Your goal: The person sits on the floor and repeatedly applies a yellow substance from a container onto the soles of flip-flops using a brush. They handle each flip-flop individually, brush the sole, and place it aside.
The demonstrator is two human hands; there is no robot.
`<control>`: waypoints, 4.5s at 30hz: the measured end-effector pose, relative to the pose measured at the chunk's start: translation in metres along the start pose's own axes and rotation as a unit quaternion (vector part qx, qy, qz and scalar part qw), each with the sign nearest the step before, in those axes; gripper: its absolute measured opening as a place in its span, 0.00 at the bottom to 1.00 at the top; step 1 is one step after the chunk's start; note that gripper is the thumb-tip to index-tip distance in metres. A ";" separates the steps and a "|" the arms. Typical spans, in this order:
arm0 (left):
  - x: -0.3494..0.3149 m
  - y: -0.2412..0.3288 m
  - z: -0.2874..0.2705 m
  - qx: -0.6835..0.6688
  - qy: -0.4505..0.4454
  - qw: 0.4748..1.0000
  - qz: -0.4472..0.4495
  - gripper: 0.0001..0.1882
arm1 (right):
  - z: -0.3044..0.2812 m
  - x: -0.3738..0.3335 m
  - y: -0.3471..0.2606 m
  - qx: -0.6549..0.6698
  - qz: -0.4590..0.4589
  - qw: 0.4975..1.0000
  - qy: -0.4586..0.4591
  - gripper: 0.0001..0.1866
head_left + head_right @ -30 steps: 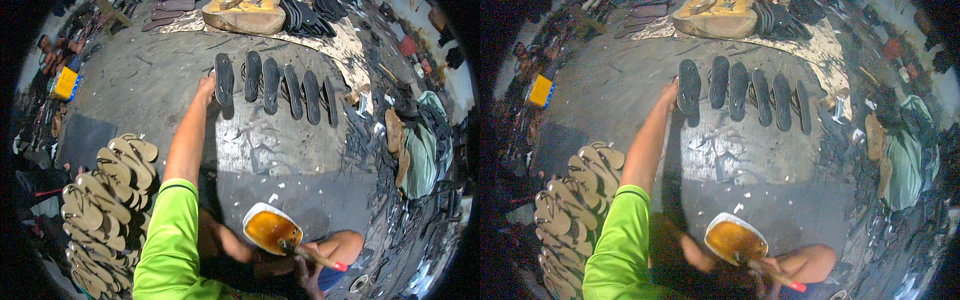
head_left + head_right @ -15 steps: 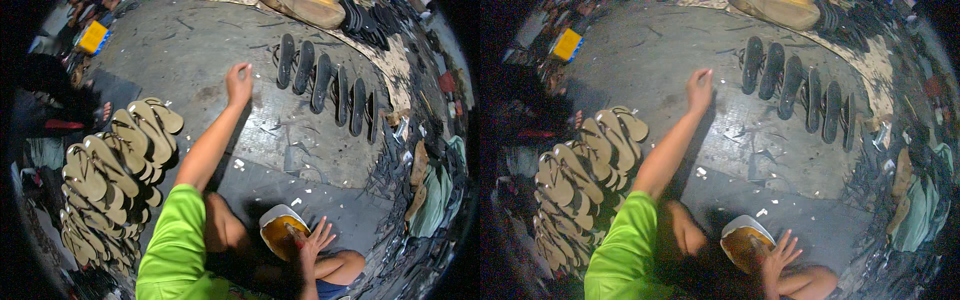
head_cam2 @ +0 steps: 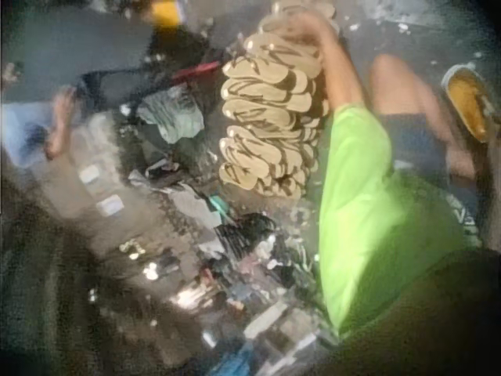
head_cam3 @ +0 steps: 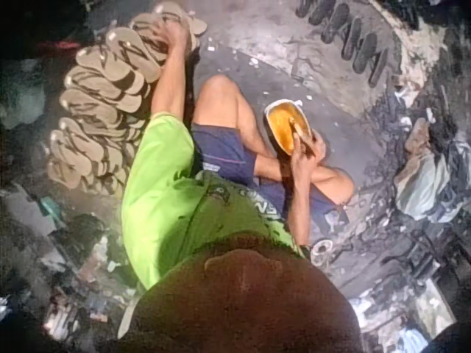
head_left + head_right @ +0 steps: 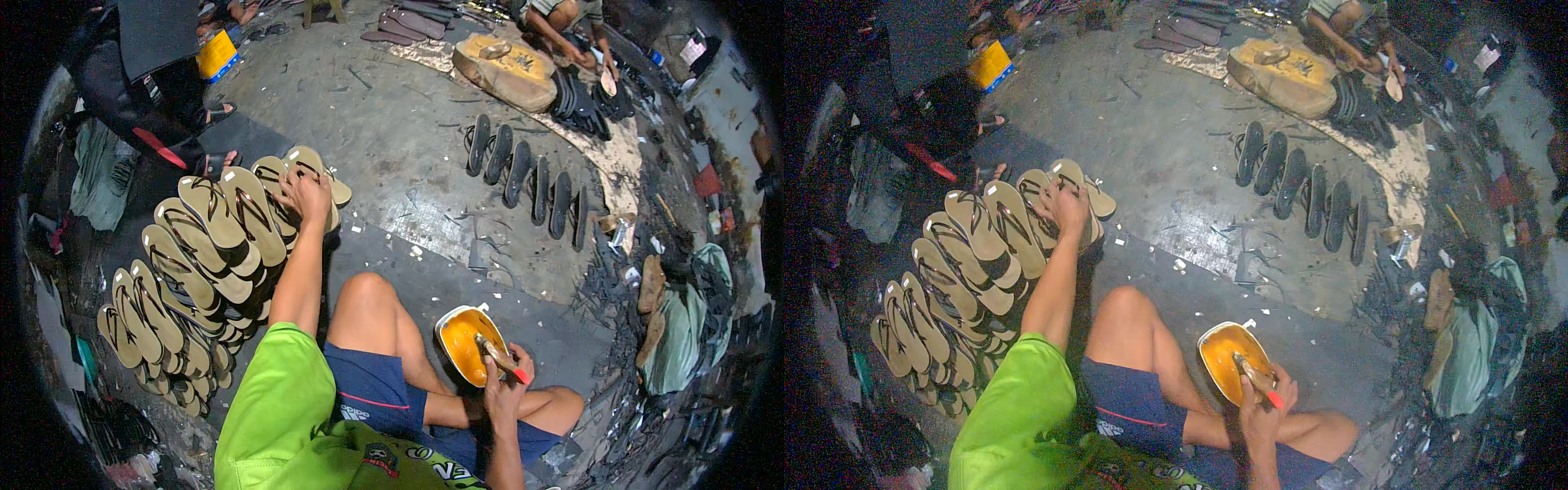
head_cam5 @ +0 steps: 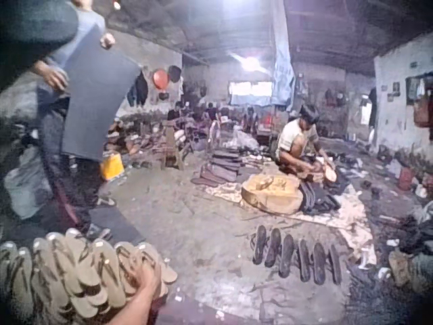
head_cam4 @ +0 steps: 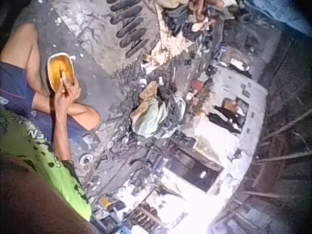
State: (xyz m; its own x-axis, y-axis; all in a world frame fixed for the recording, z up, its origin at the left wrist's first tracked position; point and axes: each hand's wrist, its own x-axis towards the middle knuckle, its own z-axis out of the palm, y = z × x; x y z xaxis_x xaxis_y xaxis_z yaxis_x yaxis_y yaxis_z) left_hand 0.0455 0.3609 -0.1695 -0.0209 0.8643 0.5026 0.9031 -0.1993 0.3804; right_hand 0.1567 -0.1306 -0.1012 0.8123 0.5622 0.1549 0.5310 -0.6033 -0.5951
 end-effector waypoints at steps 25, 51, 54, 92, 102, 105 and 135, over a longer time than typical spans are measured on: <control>-0.187 -0.034 -0.231 -0.181 -0.426 0.702 0.542 0.25 | -0.006 -0.027 -0.009 -0.080 0.165 0.961 -0.206 0.22; -0.217 0.088 -0.295 -0.740 -0.624 0.141 -0.205 0.25 | -0.153 0.038 -0.105 0.430 -0.031 0.900 0.061 0.16; -0.228 0.106 -0.313 -0.737 -0.629 0.108 -0.221 0.25 | -0.147 0.039 -0.097 0.321 -0.140 0.929 0.119 0.11; -0.203 0.106 -0.329 -0.821 -0.492 0.210 -0.201 0.26 | -0.104 -0.030 -0.107 0.164 -0.409 0.898 -0.012 0.14; -0.200 0.118 -0.325 -0.788 -0.514 0.254 -0.223 0.26 | -0.120 -0.031 -0.104 0.214 -0.384 0.897 0.050 0.13; -0.192 0.142 -0.351 -0.774 -0.489 0.319 -0.244 0.26 | -0.110 -0.089 -0.102 0.195 -0.406 0.892 -0.039 0.13; -0.219 0.127 -0.374 -0.723 -0.662 0.194 -0.035 0.33 | -0.176 0.029 -0.112 0.227 -0.125 0.942 0.212 0.11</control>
State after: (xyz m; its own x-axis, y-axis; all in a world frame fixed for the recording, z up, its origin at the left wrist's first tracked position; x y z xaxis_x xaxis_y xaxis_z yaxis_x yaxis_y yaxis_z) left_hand 0.0039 -0.0265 0.0590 0.9815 0.0596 0.1820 -0.1658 0.7399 0.6520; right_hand 0.1635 -0.1463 0.1087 0.7498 0.3206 0.5788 0.6389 -0.1234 -0.7593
